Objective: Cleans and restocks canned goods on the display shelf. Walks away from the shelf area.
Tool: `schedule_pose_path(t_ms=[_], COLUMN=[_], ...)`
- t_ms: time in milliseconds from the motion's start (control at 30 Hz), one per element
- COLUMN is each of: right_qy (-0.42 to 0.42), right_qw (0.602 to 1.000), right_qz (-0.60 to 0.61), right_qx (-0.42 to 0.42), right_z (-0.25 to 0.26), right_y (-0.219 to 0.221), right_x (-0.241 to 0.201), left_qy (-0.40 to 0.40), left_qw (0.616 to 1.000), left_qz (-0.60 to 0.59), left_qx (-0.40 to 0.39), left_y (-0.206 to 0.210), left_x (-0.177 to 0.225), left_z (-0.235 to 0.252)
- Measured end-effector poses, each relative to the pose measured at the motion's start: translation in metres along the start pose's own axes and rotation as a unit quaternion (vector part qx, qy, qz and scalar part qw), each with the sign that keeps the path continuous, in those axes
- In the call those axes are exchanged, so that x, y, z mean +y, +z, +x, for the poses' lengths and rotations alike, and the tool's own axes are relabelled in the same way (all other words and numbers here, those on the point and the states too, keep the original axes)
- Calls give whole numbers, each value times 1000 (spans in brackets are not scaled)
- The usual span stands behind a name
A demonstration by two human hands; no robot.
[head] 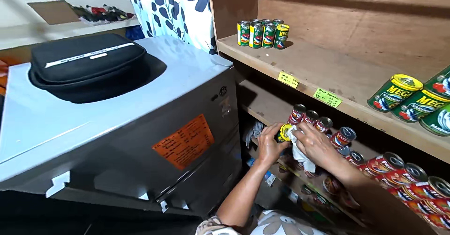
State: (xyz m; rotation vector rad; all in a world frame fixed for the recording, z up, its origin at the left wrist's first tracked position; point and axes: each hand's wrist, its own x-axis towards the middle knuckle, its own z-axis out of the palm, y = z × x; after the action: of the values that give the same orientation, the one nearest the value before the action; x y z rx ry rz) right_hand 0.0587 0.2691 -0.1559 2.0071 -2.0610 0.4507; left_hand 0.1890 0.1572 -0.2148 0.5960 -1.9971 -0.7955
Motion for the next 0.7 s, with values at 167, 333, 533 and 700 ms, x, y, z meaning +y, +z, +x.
schedule_pose_path(t_ms=[167,333,533,700], right_qy=[77,-24,46,-18], right_qw=[994,982,971,983], right_qz=[81,188,218,161], right_qx=[10,-16,89,86], right_z=[8,5,-1,2], right_y=[5,6,-13,14], right_x=[-14,-5,31,-9], left_qy=[-4,-16,-18,-18], left_qw=[1000,996,988,992], left_qz=[-7,-90,-155,-128], left_qx=[12,-12,-12,12], left_y=[4,3,-1,7], left_x=[-6,-13,-22,-14], left_z=[0,2,7,3])
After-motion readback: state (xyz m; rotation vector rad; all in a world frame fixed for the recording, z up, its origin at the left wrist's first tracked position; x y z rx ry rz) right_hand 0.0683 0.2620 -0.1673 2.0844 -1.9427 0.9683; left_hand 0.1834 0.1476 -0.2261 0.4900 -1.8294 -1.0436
